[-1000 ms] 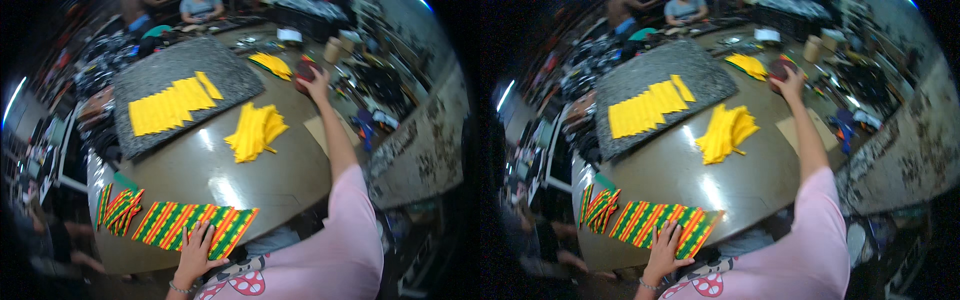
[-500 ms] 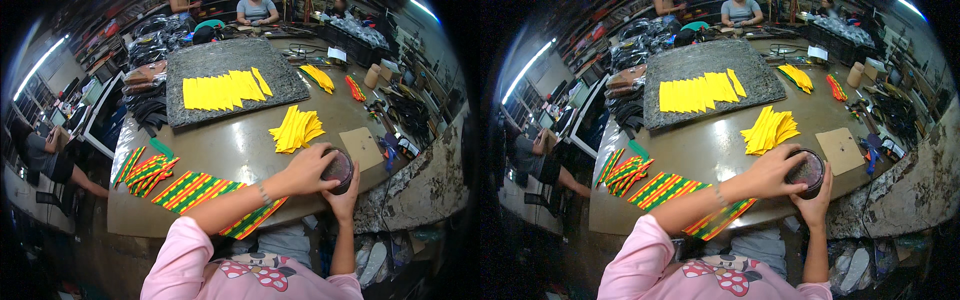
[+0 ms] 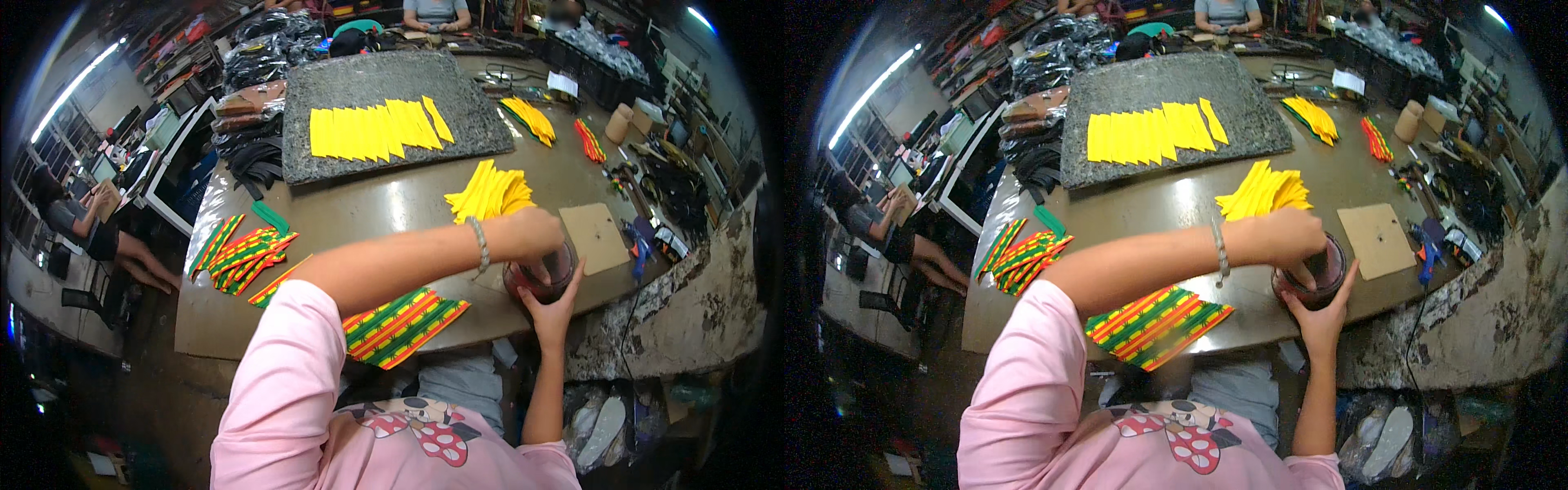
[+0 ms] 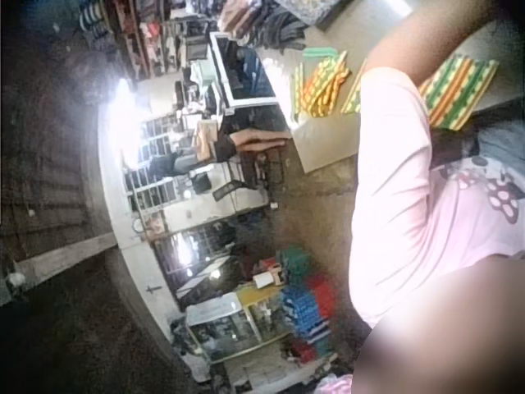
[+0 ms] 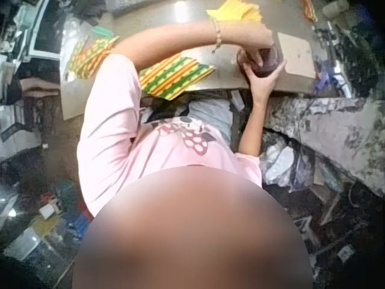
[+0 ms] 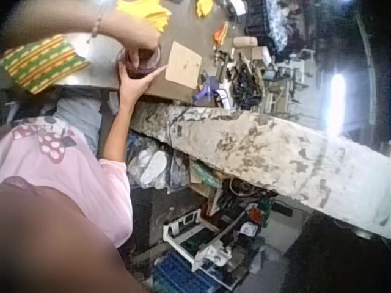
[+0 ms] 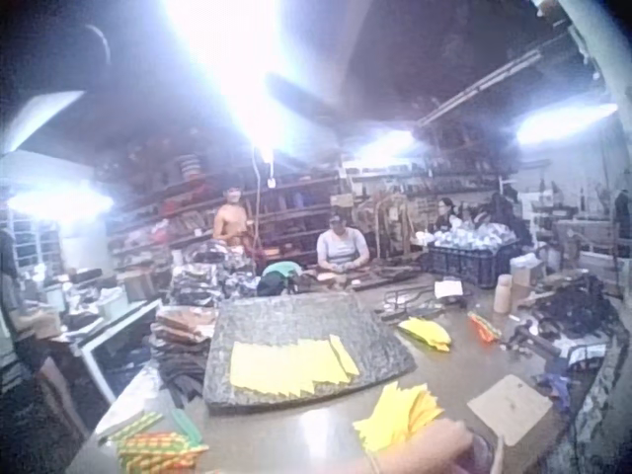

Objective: The person assembles a decorative item by folding a patterned fabric piece and attaching yellow fabric strips to its edges. They smooth the folds, align the strips, and secure them using a small container of adhesive. The finished item is placed on a foam mat.

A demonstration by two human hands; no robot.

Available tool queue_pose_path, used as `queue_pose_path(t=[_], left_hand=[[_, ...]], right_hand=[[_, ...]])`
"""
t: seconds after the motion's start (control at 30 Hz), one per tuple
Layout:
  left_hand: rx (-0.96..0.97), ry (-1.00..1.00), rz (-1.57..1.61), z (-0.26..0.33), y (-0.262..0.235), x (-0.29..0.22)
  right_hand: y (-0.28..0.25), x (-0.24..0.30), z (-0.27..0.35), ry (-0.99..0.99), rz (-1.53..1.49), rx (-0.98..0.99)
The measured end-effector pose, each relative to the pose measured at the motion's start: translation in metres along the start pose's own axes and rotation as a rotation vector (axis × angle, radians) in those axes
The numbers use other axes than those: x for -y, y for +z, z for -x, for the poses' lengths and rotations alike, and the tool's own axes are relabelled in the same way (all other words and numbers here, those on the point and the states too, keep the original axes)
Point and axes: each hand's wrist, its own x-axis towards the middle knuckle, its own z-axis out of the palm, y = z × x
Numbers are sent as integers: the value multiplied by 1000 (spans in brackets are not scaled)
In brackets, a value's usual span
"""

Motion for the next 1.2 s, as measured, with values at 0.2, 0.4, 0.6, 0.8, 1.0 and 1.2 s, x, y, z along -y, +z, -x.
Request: queue_pose_path(t=[0.2, 0.4, 0.6, 0.8, 1.0, 1.2], left_hand=[[86, 89, -23, -12, -23, -9], [175, 48, 3, -15, -35, -28], [141, 149, 50, -17, -29, -24], [42, 245, 377, -12, -23, 4], [5, 222, 314, -2, -8, 5], [95, 185, 226, -8, -17, -7]], right_hand=[[1, -1, -1, 36, -52, -3], [1, -4, -3, 45, 50, -5], [3, -9, -4, -23, -11, -16], [2, -11, -3, -19, -14, -23], [2, -14, -3, -28, 46, -35], [4, -12, -2, -5, 107, -35]])
